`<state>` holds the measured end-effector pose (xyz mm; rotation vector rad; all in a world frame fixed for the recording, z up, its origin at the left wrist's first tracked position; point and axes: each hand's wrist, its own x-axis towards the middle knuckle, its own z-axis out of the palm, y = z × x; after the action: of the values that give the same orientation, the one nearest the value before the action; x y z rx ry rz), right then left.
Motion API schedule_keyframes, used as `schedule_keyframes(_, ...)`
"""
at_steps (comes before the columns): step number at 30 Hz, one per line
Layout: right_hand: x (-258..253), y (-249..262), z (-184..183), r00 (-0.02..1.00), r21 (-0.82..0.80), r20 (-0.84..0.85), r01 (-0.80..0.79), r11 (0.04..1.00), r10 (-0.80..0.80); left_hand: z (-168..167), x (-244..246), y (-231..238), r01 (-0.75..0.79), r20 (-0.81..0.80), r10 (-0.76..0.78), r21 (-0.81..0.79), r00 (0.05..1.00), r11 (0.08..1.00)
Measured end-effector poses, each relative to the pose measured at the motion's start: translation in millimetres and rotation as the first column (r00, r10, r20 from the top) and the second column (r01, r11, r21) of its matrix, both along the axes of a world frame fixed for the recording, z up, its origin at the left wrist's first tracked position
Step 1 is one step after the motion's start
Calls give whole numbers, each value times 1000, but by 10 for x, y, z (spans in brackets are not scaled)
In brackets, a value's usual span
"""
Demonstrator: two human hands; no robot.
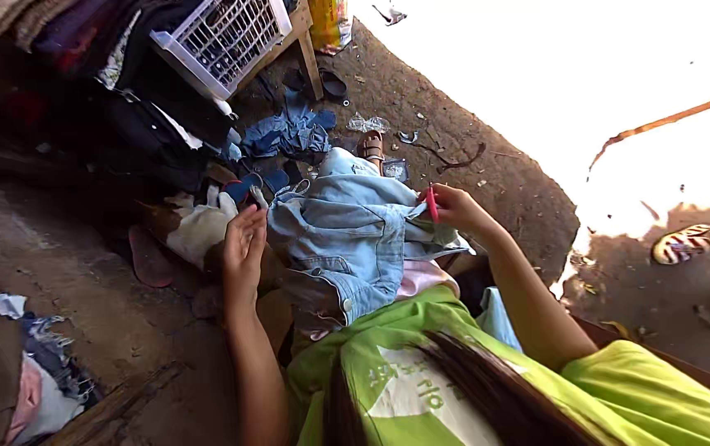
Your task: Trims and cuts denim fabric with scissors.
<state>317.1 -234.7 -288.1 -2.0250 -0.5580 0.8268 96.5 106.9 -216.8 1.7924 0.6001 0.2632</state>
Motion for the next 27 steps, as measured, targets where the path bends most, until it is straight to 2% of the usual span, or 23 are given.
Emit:
schedule_keyframes(1,37,17,-9,999,34,-40,-35,999,36,-142,88,102,-9,-68,8,-1,998,1000)
schedule_keyframes(3,145,-13,73,984,117,-133,-105,988,120,-437,264,164,65,-171,-69,-32,983,997)
schedule_keyframes(5,270,-82,176,977,186,-175,-85,979,118,-680,416,164,171,-202,-170,-13,964,985)
schedule_keyframes(7,376,-172,232,987,258,-147,-22,966,62,-791,514,123,239,-196,-230,24,953,971)
schedule_keyframes(11,631,-58,380,986,326,-44,165,931,-159,-887,622,-17,235,-184,-197,216,963,948)
schedule_keyframes(13,739,184,474,979,275,74,165,947,-192,-944,621,-84,202,-151,-164,284,975,937)
schedule_keyframes(16,679,636,571,973,159,216,40,987,-75,-937,652,-164,69,-77,-44,360,996,930)
schedule_keyframes(20,419,1163,346,901,89,431,-88,992,41,-786,702,-225,-107,73,84,430,994,896)
schedule_keyframes(27,343,1297,311,877,175,480,-77,982,-17,-559,189,-58,-279,410,99,407,907,870)
